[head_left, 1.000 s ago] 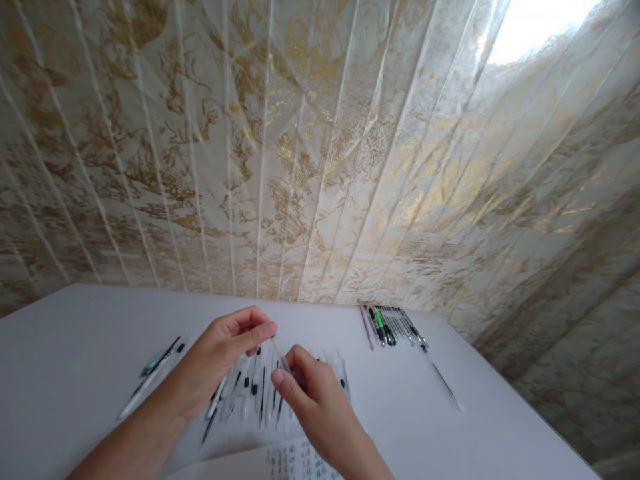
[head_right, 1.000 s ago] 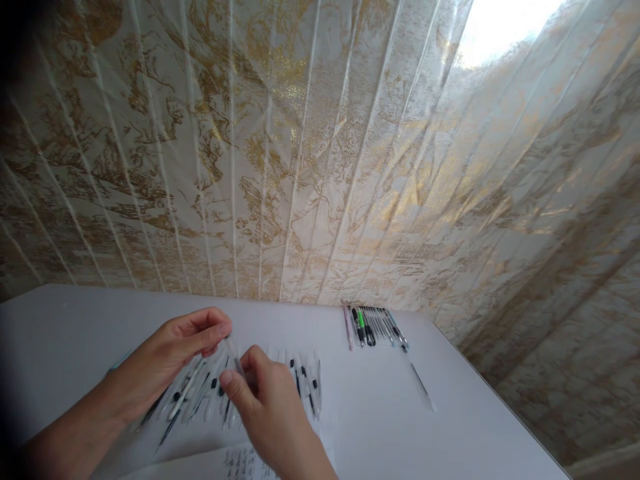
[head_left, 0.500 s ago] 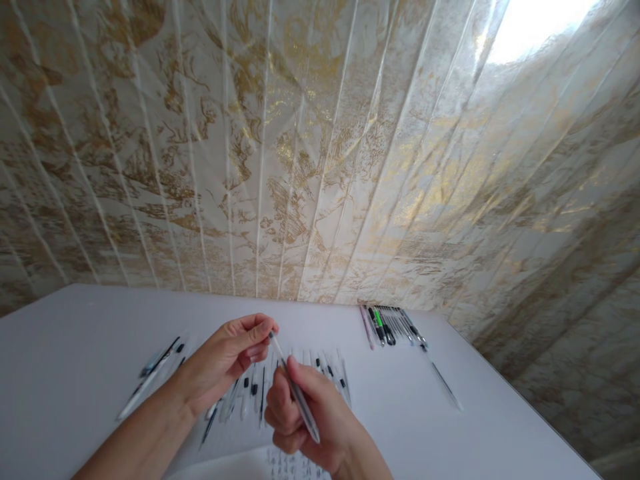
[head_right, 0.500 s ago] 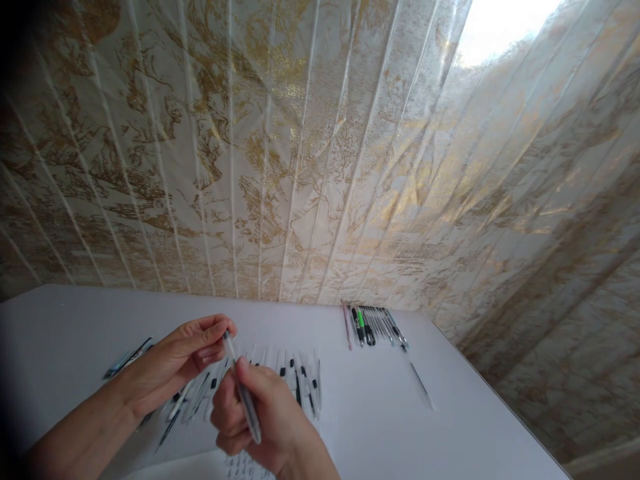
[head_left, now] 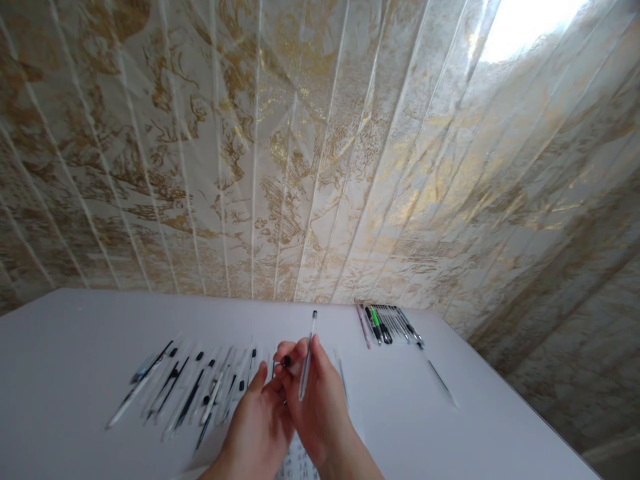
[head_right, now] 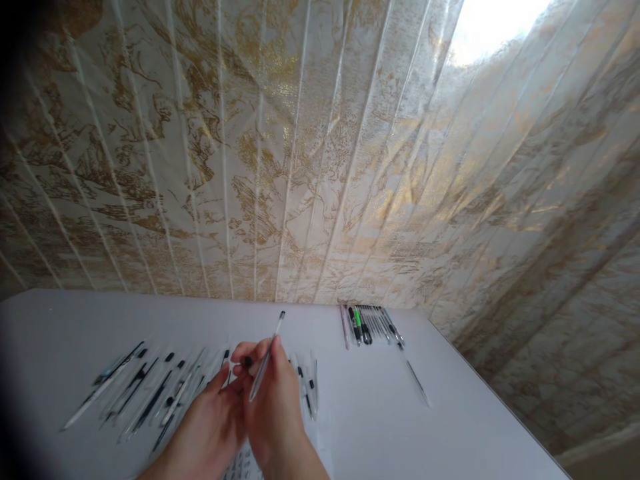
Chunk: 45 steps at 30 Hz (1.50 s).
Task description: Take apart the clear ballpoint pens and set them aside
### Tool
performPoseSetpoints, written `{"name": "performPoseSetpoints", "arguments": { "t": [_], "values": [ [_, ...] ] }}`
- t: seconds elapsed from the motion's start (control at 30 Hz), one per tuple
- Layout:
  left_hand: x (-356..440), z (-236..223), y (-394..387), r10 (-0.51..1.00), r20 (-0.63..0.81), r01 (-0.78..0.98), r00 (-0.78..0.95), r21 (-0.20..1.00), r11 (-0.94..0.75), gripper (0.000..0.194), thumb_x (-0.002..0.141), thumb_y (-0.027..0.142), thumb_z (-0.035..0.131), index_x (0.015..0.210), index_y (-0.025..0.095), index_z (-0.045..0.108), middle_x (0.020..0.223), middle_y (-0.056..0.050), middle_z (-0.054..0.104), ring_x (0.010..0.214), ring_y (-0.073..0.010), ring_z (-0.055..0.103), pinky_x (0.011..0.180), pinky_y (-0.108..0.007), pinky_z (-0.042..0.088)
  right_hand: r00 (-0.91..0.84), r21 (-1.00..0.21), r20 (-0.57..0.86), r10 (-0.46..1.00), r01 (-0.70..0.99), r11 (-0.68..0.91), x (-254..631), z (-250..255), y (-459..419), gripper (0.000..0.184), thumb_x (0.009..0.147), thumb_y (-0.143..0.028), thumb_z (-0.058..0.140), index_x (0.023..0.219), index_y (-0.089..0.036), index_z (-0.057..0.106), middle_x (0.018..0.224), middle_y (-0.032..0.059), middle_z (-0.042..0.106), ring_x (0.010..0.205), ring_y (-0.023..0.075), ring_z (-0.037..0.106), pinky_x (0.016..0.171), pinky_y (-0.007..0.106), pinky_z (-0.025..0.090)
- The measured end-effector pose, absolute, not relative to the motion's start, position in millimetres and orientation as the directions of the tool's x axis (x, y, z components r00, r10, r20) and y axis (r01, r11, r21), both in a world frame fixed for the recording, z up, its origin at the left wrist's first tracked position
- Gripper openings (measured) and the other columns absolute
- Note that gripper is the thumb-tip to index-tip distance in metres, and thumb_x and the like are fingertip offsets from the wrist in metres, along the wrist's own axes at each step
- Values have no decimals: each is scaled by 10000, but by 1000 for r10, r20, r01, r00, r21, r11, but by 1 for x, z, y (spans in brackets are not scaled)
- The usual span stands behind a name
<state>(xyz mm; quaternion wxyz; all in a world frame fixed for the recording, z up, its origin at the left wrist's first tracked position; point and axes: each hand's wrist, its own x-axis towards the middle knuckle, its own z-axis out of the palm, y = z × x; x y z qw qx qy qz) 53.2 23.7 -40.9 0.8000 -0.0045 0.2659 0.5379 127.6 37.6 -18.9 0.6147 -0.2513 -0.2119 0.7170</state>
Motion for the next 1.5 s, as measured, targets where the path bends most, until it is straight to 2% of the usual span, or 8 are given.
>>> {"name": "performPoseSetpoints", "arguments": {
  "t": [0.3, 0.47, 0.63, 0.77, 0.87, 1.03, 1.23, 1.5],
  "values": [
    [50, -37, 28, 857, -459, -852, 233, 329, 407, 287, 1000, 154, 338, 976, 138, 624, 789, -73, 739, 767, -211, 741, 702, -341, 600, -60, -647, -111, 992, -754, -118, 125, -23, 36, 374, 745, -525, 693, 601, -235, 507, 809, 52, 719, 896, 226, 634, 859, 344, 448],
    [54, -32, 26, 866, -462, -851, 191, 362, 381, 306, 992, 112, 325, 894, 152, 611, 717, -45, 711, 713, -195, 729, 714, -343, 603, -62, -620, -83, 995, -778, -101, 125, -23, 35, 337, 727, -500, 743, 633, -224, 573, 808, 49, 737, 939, 219, 654, 900, 333, 442],
    [52, -29, 27, 875, -457, -815, 161, 438, 379, 324, 967, 76, 361, 810, 148, 635, 764, -62, 699, 715, -170, 704, 691, -302, 605, -92, -524, -84, 992, -843, -123, 129, -19, 38, 288, 724, -424, 780, 653, -204, 609, 796, 39, 709, 907, 208, 668, 818, 300, 483],
    [40, -30, 37, 889, -450, -740, 87, 568, 360, 318, 801, -119, 439, 796, 96, 673, 846, -81, 683, 753, -107, 679, 700, -187, 570, -29, -467, -80, 996, -882, -63, 157, 1, 44, 164, 800, -276, 732, 724, -184, 618, 732, 1, 624, 713, 133, 632, 660, 238, 511],
    [36, -33, 41, 901, -431, -653, 51, 668, 356, 372, 735, -173, 416, 815, 85, 671, 848, -74, 660, 723, -67, 657, 680, -131, 532, 59, -406, 5, 998, -912, 56, 192, 19, 48, 133, 839, -160, 670, 743, -169, 578, 607, -65, 461, 471, 48, 442, 418, 138, 362],
    [52, -41, 38, 923, -341, -406, 177, 829, 384, 270, 814, -65, 452, 952, 70, 642, 928, -135, 674, 762, -118, 680, 735, -231, 552, 152, -491, 51, 987, -857, 157, 230, 35, 46, 124, 832, -172, 673, 775, -163, 563, 589, -91, 367, 418, 41, 344, 340, 135, 281],
    [74, -52, 70, 939, 66, 66, 339, 993, -94, 205, 911, 78, 410, 938, 186, 582, 919, -62, 707, 767, -174, 670, 735, -315, 499, 266, -575, 125, 956, -766, 288, 236, 47, 42, 167, 741, -170, 746, 772, -155, 582, 610, -66, 449, 460, 44, 390, 391, 140, 355],
    [136, -70, 117, 632, 289, 374, 719, 605, -703, 93, 915, 223, 621, 882, 149, 667, 936, -21, 700, 983, -214, 647, 967, -486, 452, 278, -590, 186, 943, -736, 333, 244, 48, 41, 159, 758, -195, 746, 784, -158, 593, 608, -67, 459, 467, 44, 386, 401, 140, 348]
  ]
}}
